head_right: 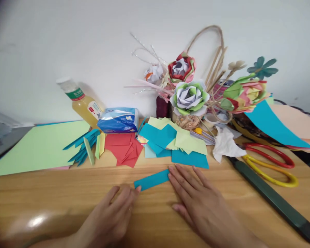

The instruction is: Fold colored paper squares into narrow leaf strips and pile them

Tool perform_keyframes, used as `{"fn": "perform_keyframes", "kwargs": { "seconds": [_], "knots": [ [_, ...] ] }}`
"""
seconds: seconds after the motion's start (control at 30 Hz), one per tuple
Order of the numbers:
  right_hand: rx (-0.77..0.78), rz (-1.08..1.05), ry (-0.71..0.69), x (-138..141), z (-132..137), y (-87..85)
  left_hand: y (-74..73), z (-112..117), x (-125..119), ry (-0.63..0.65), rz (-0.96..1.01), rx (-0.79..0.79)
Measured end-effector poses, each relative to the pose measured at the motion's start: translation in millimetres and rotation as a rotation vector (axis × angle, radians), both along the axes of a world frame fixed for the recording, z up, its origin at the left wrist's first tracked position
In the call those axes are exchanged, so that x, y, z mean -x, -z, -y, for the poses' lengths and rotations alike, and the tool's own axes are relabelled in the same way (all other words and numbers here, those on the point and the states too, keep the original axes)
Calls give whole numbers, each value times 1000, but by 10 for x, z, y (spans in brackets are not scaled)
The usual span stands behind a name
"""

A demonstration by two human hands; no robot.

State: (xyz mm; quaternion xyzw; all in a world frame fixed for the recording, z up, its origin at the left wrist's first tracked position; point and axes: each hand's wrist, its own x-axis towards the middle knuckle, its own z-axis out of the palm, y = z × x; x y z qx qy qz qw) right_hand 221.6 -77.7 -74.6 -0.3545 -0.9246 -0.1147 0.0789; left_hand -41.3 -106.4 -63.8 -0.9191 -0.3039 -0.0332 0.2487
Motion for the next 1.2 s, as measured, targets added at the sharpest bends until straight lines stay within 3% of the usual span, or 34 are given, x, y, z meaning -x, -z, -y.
{"fn": "perform_keyframes", "kwargs": {
  "seconds": [0.17, 0.27, 0.33, 0.57, 0.7, 0.97, 1.2],
  "knots": [
    [-18, -72, -49, 273, 101, -108, 42, 48, -4, -11, -60, -5],
    [209, -75, -237, 459, 130, -202, 29, 76, -4, -66, -85, -6],
    [292, -75, -270, 530, 123, -239, 14, 88, 1, -86, -103, 6],
    [252, 7, -248, 384, 26, -199, -7, 79, 11, -102, -107, 26],
    [150, -28, -69, 122, -14, -86, 10, 75, 21, -107, -73, 71],
    [147, -137, -32, 43, -28, 30, 91, 6, 34, -174, 148, 142],
    [175, -313, -66, 166, -54, 13, -102, -341, -78, -288, 389, 503]
  ]
}}
